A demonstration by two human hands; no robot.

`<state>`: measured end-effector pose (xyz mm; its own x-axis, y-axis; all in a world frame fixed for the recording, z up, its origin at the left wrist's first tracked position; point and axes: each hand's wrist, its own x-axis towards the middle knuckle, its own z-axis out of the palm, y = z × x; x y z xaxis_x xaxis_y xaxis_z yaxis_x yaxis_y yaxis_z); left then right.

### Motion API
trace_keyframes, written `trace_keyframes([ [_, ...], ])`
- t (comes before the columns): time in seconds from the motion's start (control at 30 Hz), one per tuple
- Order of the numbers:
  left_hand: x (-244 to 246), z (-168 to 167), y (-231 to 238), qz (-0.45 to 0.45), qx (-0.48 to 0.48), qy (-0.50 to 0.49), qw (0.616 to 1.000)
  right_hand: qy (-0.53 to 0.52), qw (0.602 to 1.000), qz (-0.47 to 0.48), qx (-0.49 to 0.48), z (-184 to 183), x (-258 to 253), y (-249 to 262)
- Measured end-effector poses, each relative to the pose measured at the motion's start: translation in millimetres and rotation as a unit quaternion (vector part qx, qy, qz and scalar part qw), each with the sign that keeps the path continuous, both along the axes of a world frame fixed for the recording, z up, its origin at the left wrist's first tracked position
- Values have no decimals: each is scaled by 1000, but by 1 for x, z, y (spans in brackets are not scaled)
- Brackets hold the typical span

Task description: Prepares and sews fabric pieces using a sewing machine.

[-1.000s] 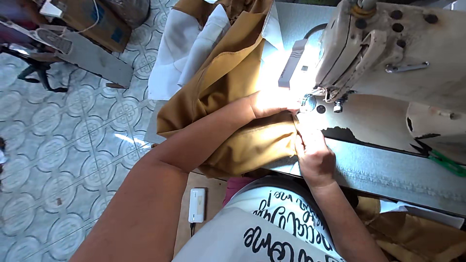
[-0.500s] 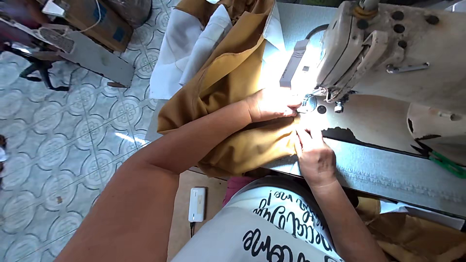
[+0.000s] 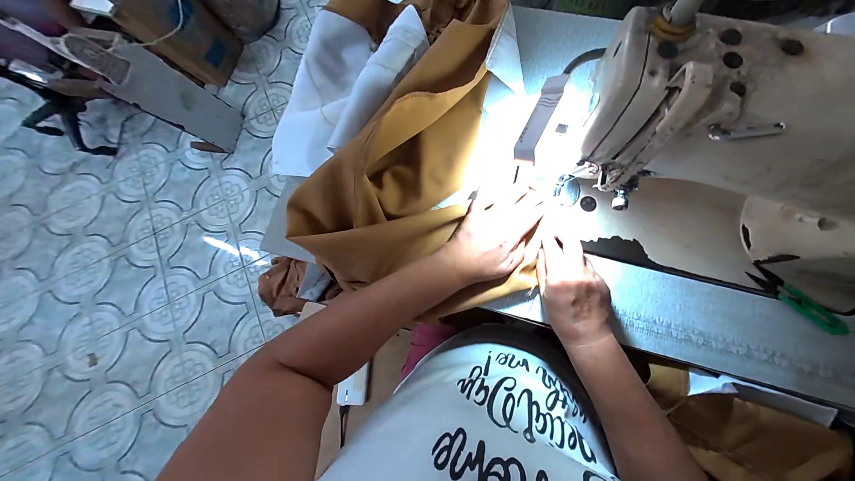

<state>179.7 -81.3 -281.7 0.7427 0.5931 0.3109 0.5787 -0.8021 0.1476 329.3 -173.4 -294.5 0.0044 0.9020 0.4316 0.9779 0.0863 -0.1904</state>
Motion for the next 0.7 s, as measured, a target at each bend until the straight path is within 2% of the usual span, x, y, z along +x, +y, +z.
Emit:
trace_keyframes([
  [0.1, 0, 10, 4, -7, -29, 8, 1000, -4, 1000, -3, -7, 2, -1, 1],
  [0.23, -3, 0, 12, 0, -65, 27, 998, -22, 999, -9, -24, 3, -2, 4],
  [0.43, 3, 6, 28, -16, -96, 40, 995, -45, 999, -8, -27, 2, 3, 13],
  [0.6, 10, 3, 49, -35, -97, 4, 995, 1, 1000, -20, -8, 1, 8, 26],
  [0.7, 14, 8, 58, -31, -112, 24, 993, 32, 999, -22, -29, 3, 9, 34],
])
